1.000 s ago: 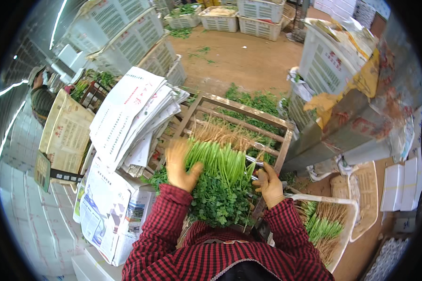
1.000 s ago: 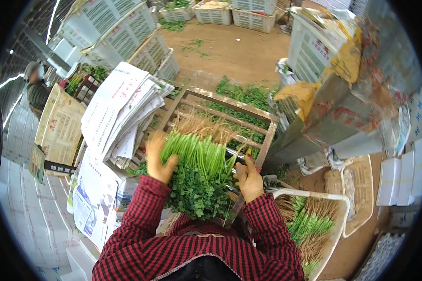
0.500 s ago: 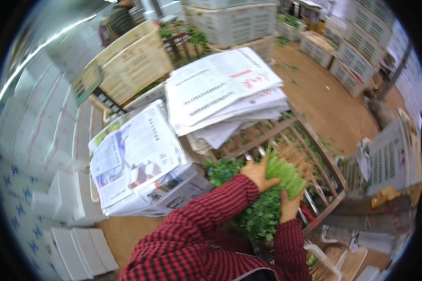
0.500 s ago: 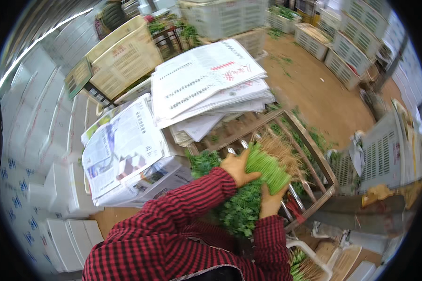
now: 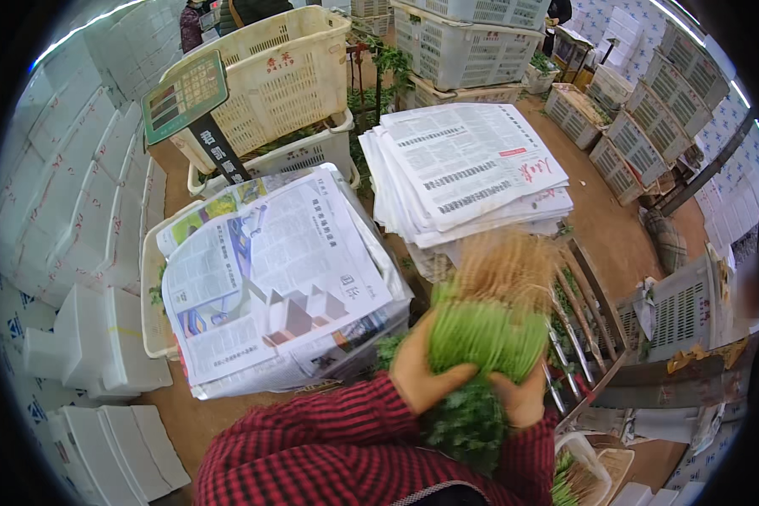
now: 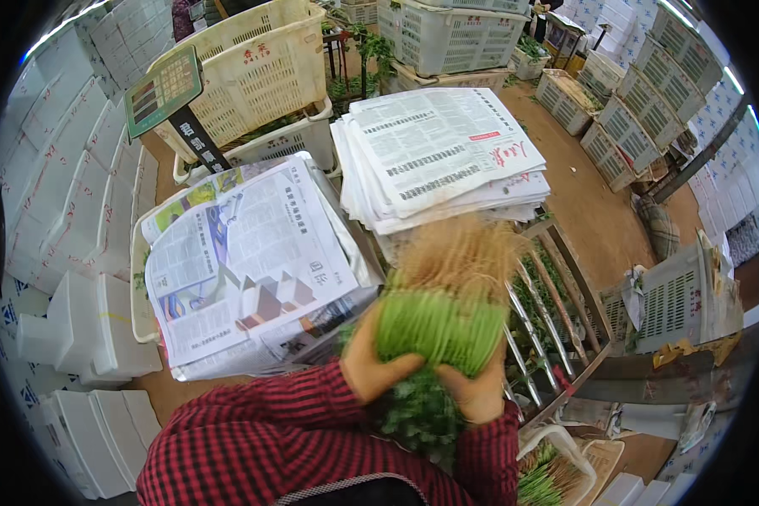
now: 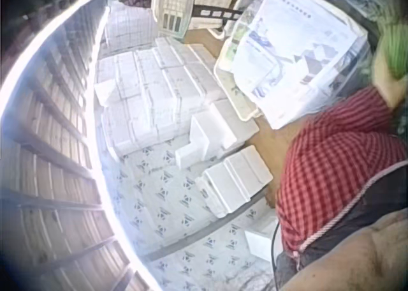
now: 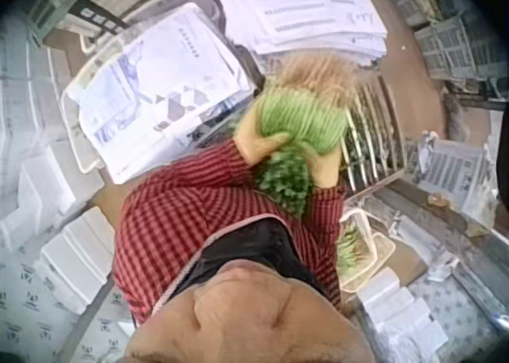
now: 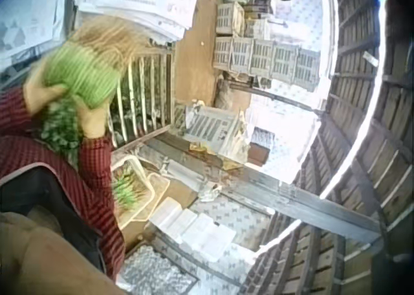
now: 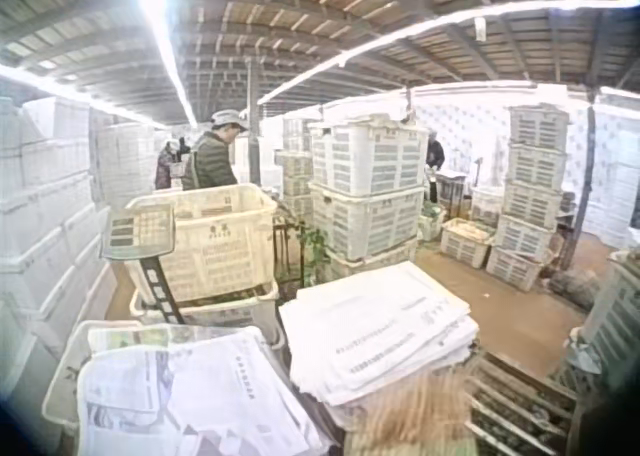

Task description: The person takes bunches of cilantro from a large bin, aligns the stems and leaves by hand, and then wraps the bunches in sheets of newspaper before placing them into another container.

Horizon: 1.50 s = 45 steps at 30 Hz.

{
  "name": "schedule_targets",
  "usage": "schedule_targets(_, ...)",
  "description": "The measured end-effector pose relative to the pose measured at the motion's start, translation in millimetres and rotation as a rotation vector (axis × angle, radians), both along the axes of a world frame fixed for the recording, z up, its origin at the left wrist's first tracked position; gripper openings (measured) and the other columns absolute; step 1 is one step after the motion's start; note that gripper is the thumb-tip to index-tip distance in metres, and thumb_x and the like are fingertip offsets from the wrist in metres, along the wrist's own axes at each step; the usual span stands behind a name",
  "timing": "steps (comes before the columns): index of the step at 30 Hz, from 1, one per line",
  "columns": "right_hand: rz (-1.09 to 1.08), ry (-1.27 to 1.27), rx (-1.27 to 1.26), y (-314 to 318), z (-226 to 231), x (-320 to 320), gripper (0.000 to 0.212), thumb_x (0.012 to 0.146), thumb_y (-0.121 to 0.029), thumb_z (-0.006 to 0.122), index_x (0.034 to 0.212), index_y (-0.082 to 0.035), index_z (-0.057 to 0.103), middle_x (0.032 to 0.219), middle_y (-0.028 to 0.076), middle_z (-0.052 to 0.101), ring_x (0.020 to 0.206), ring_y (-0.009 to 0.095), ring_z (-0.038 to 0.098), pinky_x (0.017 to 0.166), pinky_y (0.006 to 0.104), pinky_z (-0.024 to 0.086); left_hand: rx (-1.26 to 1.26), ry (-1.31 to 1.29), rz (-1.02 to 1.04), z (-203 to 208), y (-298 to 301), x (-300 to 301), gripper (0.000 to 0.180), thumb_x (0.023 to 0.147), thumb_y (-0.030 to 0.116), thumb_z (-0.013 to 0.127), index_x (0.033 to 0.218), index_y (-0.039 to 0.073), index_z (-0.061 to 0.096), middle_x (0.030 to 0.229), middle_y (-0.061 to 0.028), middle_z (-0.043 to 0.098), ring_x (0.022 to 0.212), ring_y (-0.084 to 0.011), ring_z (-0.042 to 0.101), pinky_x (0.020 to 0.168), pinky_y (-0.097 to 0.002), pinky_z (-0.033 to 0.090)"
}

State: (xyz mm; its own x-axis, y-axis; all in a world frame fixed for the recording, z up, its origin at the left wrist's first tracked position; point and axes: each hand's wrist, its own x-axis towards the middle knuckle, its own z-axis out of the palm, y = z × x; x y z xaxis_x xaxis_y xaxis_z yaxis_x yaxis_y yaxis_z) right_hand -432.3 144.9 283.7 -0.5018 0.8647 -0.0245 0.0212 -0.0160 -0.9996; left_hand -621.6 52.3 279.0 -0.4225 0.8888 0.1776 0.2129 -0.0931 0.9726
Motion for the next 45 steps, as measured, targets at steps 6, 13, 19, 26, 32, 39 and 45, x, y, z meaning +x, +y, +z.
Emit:
schedule_targets(6, 0.583, -0.099, 0.297, 12.4, -15.5, -235.9, 0.135, 0.078, -0.063, 0.082, 0.164, -0.001, -0.001, 0.16, 0.028, 0.035, 0.148, 0.036, 0.039, 0.12, 0.0419, 0.033, 0.042, -0.237, 0.552, -13.6, -73.2, -147.7, 0.078, 0.088, 0.007, 0.075, 0.153, -0.002, 0.034, 0.138, -0.0176, 0.056, 0.125, -0.0259, 0.058, 0.108, -0.0386, 0.045)
schedule_targets(13, 0.633, -0.971, 0.326, 56.9, -130.5, -383.4, 0.089, 0.1, -0.052, 0.062, 0.164, -0.007, 0.021, 0.158, 0.028, 0.041, 0.145, 0.04, 0.042, 0.117, 0.0459, 0.039, -0.373, -0.028, 0.655, -169.6, -56.1, -311.0, 0.092, 0.091, 0.027, 0.076, 0.16, -0.003, 0.022, 0.142, -0.0294, 0.056, 0.129, -0.0339, 0.059, 0.106, -0.0384, 0.047)
schedule_targets(19, 0.143, -0.242, 0.511, 25.2, -106.7, -286.6, 0.058, 0.097, -0.016, 0.069, 0.15, -0.001, 0.049, 0.139, 0.021, 0.064, 0.127, 0.037, 0.062, 0.108, 0.0379, 0.048, -0.379, 0.205, 0.49, -122.6, -147.1, -343.0, 0.075, 0.092, 0.017, 0.075, 0.156, 0.002, 0.039, 0.144, -0.0252, 0.057, 0.131, -0.0328, 0.058, 0.107, -0.0408, 0.047)
schedule_targets(26, -0.31, -0.253, 0.024, -49.1, -136.0, -149.0, 0.039, 0.103, -0.006, 0.059, 0.142, 0.0, 0.057, 0.119, 0.012, 0.073, 0.105, 0.016, 0.069, 0.093, 0.0276, 0.054, -0.085, 0.715, 0.068, -36.9, -60.7, -338.3, 0.052, 0.092, 0.015, 0.069, 0.142, 0.007, 0.059, 0.144, -0.0166, 0.06, 0.135, -0.038, 0.054, 0.116, -0.0499, 0.038)
schedule_targets(32, 0.191, -0.802, -0.134, -98.2, -109.5, -201.7, 0.069, 0.092, -0.058, 0.068, 0.132, -0.003, 0.06, 0.099, 0.017, 0.075, 0.093, 0.03, 0.074, 0.082, 0.0387, 0.058, -0.373, 1.123, -0.274, -129.5, 28.4, -320.8, 0.056, 0.097, 0.037, 0.061, 0.151, 0.022, 0.052, 0.161, -0.0102, 0.043, 0.152, -0.0372, 0.03, 0.127, -0.0576, 0.016)
schedule_targets(39, 0.352, -0.785, 0.205, -130.3, -158.5, -210.6, 0.036, 0.101, -0.041, 0.055, 0.093, -0.008, 0.068, 0.069, 0.013, 0.07, 0.066, 0.035, 0.07, 0.059, 0.0506, 0.055, -0.392, 1.134, -0.269, -132.5, 33.0, -314.3, 0.064, 0.091, 0.017, 0.067, 0.153, 0.024, 0.051, 0.162, -0.0084, 0.043, 0.153, -0.0348, 0.031, 0.128, -0.054, 0.014)
schedule_targets(45, 0.422, -0.505, -0.842, -97.5, -178.8, -61.0, 0.042, 0.097, -0.045, 0.061, 0.113, -0.007, 0.071, 0.089, 0.019, 0.075, 0.081, 0.036, 0.073, 0.076, 0.0419, 0.058, -0.333, 1.273, -0.305, -151.5, 39.6, -329.2, 0.067, 0.09, 0.011, 0.064, 0.154, 0.018, 0.048, 0.161, -0.0131, 0.042, 0.152, -0.0373, 0.032, 0.127, -0.0533, 0.016)
